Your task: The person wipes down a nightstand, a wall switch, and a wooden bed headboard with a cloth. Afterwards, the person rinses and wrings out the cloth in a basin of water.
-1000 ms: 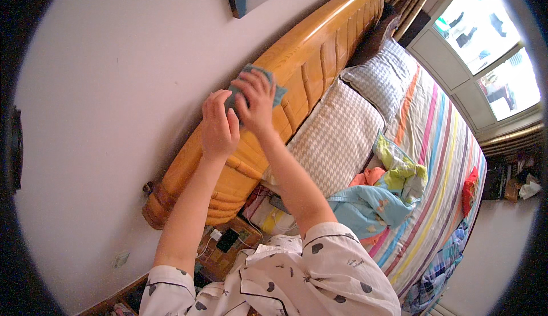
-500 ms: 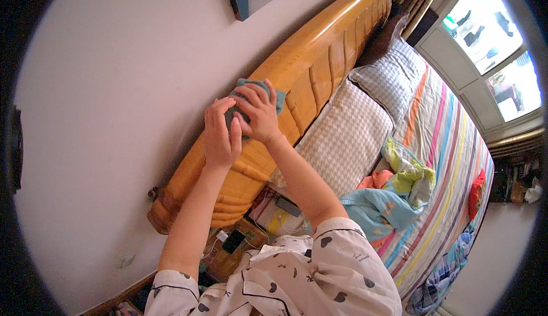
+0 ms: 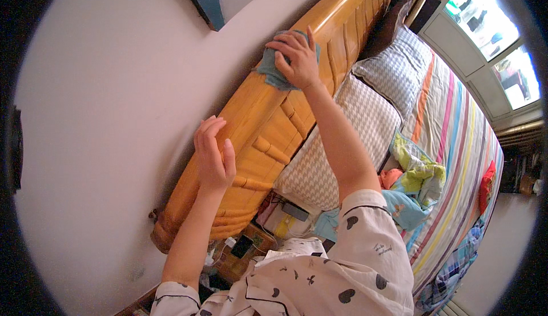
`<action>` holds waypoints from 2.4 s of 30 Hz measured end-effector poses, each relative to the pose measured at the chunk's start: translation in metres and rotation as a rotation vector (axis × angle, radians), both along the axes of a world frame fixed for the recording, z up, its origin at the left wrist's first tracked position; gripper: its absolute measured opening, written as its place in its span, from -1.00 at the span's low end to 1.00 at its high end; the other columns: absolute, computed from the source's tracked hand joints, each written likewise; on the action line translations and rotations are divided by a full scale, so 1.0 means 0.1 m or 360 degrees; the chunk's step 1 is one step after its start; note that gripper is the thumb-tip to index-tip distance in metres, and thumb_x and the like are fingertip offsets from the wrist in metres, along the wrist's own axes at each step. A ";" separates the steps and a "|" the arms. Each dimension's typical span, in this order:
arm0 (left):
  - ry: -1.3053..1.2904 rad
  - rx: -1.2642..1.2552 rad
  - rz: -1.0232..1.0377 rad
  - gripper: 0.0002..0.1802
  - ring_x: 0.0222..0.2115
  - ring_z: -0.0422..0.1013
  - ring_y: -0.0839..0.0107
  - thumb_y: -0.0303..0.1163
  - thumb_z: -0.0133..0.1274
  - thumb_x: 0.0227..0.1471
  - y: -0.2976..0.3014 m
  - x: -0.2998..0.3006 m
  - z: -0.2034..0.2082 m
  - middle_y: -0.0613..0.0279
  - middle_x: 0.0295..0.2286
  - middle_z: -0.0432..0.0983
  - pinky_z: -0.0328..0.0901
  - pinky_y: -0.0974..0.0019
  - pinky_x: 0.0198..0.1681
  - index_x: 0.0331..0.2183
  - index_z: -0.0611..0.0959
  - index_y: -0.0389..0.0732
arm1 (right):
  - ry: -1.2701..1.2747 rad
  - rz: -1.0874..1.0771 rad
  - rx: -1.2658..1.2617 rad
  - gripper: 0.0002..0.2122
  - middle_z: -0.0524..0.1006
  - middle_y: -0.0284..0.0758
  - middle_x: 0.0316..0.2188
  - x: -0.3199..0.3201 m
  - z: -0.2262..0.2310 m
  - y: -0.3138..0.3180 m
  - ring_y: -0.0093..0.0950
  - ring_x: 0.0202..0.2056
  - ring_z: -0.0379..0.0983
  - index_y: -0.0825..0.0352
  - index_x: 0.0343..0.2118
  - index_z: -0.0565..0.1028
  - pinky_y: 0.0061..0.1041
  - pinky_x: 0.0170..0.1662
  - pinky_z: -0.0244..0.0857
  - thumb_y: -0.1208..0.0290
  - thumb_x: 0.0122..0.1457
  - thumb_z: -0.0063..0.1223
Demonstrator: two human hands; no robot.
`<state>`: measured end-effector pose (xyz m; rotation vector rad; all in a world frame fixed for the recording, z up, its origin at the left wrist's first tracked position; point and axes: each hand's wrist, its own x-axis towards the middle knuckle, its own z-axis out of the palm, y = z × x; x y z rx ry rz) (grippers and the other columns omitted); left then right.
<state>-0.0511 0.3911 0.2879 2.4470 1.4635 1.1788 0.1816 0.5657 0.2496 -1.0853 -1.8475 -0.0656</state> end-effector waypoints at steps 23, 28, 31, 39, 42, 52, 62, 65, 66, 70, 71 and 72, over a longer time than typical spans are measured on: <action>0.0111 0.0033 0.0030 -0.68 -0.03 0.25 0.02 -0.37 -0.18 0.12 -0.02 0.05 0.07 -0.03 -0.12 0.34 0.10 -0.03 0.12 -0.11 0.39 -0.33 | 0.0271 -0.0980 -0.0749 -0.19 -0.12 0.04 0.27 0.71 -0.03 1.16 -0.14 0.30 -0.22 0.11 0.28 -0.01 -0.18 0.29 -0.27 -0.19 0.03 -0.07; 0.0118 0.0059 0.0035 -0.69 -0.03 0.25 0.00 -0.37 -0.15 0.11 -0.01 0.06 0.05 -0.04 -0.13 0.33 0.11 -0.03 0.11 -0.12 0.39 -0.32 | 0.0759 -0.0885 -0.1060 -0.04 -0.08 0.15 0.23 0.59 0.04 0.92 -0.04 0.25 -0.08 0.27 0.29 -0.18 -0.24 0.24 -0.09 -0.23 -0.03 -0.04; 0.0141 0.0084 0.0038 -0.70 -0.04 0.25 -0.01 -0.38 -0.14 0.11 0.00 0.07 0.04 -0.05 -0.13 0.32 0.12 -0.03 0.10 -0.13 0.39 -0.32 | 0.0952 -0.0857 -0.1126 0.01 0.04 0.18 0.19 0.46 0.05 0.72 0.02 0.19 0.07 0.39 0.27 -0.20 -0.24 0.20 0.00 -0.28 -0.04 -0.09; 0.0184 0.0142 0.0071 -0.71 -0.08 0.27 -0.01 -0.36 -0.13 0.10 0.03 0.10 0.03 -0.05 -0.17 0.33 0.16 0.01 0.04 -0.16 0.39 -0.32 | 0.1019 -0.0764 -0.1407 0.01 0.14 0.22 0.13 0.07 -0.04 0.23 0.05 0.13 0.15 0.46 0.25 -0.19 -0.21 0.16 0.05 -0.39 0.00 -0.34; 0.0215 0.0199 0.0068 -0.72 -0.10 0.27 -0.01 -0.34 -0.14 0.11 0.04 0.11 0.05 -0.05 -0.18 0.34 0.18 0.04 0.03 -0.17 0.40 -0.32 | 0.0882 -0.0804 -0.1473 -0.02 0.15 0.23 0.12 -0.13 -0.06 0.02 0.07 0.10 0.19 0.48 0.25 -0.22 -0.18 0.14 0.08 -0.39 0.05 -0.43; 0.0172 0.0340 0.0054 -0.74 -0.16 0.29 0.00 -0.33 -0.19 0.15 0.04 0.06 0.03 -0.02 -0.20 0.35 0.19 0.02 -0.03 -0.18 0.39 -0.28 | 0.0732 -0.0732 -0.1381 -0.08 0.13 0.35 0.08 -0.97 0.07 -0.96 0.11 0.04 0.25 0.61 0.21 -0.17 -0.18 0.07 0.19 -0.27 0.14 -0.39; -0.1166 -0.0101 -0.0024 -0.57 0.02 0.15 0.27 -0.18 -0.38 0.24 -0.60 0.03 0.02 0.09 -0.09 0.26 -0.02 0.22 0.14 -0.09 0.36 -0.32 | 0.0535 -0.0554 -0.1384 -0.19 0.34 0.25 -0.07 -1.59 0.04 -1.95 0.02 -0.14 0.42 0.69 0.13 0.02 -0.22 -0.11 0.33 -0.15 0.20 -0.39; -0.1297 -0.0178 0.0025 -0.56 0.02 0.16 0.27 -0.16 -0.39 0.25 -1.24 -0.03 0.01 0.09 -0.09 0.27 -0.04 0.21 0.15 -0.09 0.37 -0.31 | 0.0582 -0.0397 -0.1432 -0.27 0.30 0.25 -0.01 -1.86 -0.07 -2.28 0.05 -0.13 0.40 0.71 0.12 0.02 -0.20 -0.10 0.32 -0.03 0.24 -0.37; -0.1295 -0.0169 0.0050 -0.56 0.02 0.16 0.27 -0.16 -0.39 0.25 -1.41 -0.08 0.01 0.09 -0.09 0.27 -0.04 0.21 0.15 -0.09 0.37 -0.31 | 0.0587 -0.0387 -0.1368 -0.30 0.29 0.26 -0.01 -1.97 -0.11 -2.42 0.06 -0.14 0.40 0.71 0.12 0.03 -0.20 -0.11 0.33 0.02 0.24 -0.36; -0.1279 -0.0265 0.0180 -0.57 0.04 0.15 0.27 -0.17 -0.39 0.25 -1.95 -0.18 -0.03 0.10 -0.08 0.27 -0.04 0.20 0.17 -0.10 0.39 -0.29 | 0.0339 -0.0514 -0.0776 -0.40 0.35 0.23 -0.06 -2.16 -0.52 -2.73 0.04 -0.17 0.41 0.69 0.13 0.03 -0.21 -0.12 0.33 0.19 0.22 -0.33; -0.1292 -0.0226 0.0229 -0.58 0.04 0.15 0.27 -0.18 -0.39 0.25 -2.09 -0.27 -0.07 0.10 -0.07 0.27 -0.05 0.20 0.18 -0.11 0.39 -0.29 | 0.0327 -0.0475 -0.0786 -0.40 0.35 0.23 -0.06 -2.19 -0.44 -2.84 0.04 -0.17 0.41 0.69 0.13 0.03 -0.21 -0.12 0.33 0.19 0.22 -0.33; -0.1277 -0.0234 0.0284 -0.59 0.05 0.15 0.28 -0.19 -0.39 0.25 -2.25 -0.42 -0.08 0.11 -0.07 0.27 -0.05 0.19 0.18 -0.11 0.39 -0.29 | 0.0340 -0.0244 -0.1205 -0.42 0.39 0.19 -0.10 -2.22 -0.25 -2.96 0.01 -0.17 0.41 0.66 0.14 0.04 -0.21 -0.13 0.32 0.23 0.21 -0.32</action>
